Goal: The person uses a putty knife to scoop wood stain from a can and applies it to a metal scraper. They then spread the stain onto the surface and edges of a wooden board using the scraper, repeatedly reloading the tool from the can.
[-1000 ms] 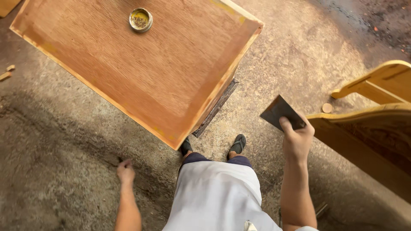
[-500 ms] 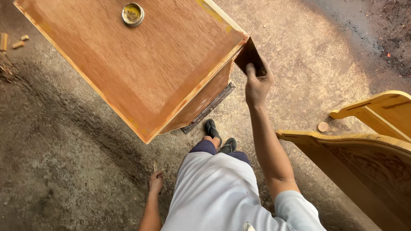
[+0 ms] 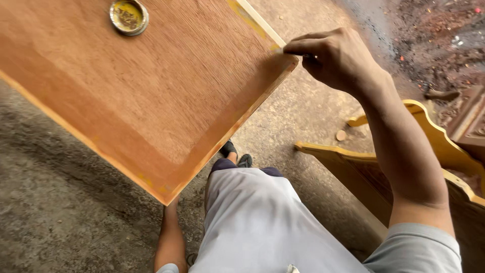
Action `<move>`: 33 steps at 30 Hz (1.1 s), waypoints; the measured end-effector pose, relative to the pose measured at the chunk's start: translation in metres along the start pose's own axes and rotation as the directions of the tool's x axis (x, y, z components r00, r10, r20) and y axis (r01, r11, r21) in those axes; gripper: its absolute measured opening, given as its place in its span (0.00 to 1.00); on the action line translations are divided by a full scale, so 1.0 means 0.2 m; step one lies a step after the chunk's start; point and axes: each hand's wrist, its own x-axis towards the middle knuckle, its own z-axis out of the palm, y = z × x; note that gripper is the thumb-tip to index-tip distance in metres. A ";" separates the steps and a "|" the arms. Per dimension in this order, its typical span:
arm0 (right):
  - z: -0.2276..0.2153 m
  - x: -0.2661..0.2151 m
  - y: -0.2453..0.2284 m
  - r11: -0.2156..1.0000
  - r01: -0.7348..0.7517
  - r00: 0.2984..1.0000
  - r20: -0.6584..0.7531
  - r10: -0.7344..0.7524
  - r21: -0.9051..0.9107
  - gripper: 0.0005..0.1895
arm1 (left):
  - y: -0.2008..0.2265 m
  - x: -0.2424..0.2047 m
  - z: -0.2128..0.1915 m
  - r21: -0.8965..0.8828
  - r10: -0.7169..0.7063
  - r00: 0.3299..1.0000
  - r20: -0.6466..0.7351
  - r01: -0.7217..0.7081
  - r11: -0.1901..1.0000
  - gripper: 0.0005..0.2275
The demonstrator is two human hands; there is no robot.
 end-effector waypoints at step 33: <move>0.29 -0.50 0.50 -0.244 0.075 0.783 0.095 0.615 0.967 0.03 | 0.55 -0.27 0.03 -0.385 -0.827 0.562 -0.017 0.760 0.524 0.09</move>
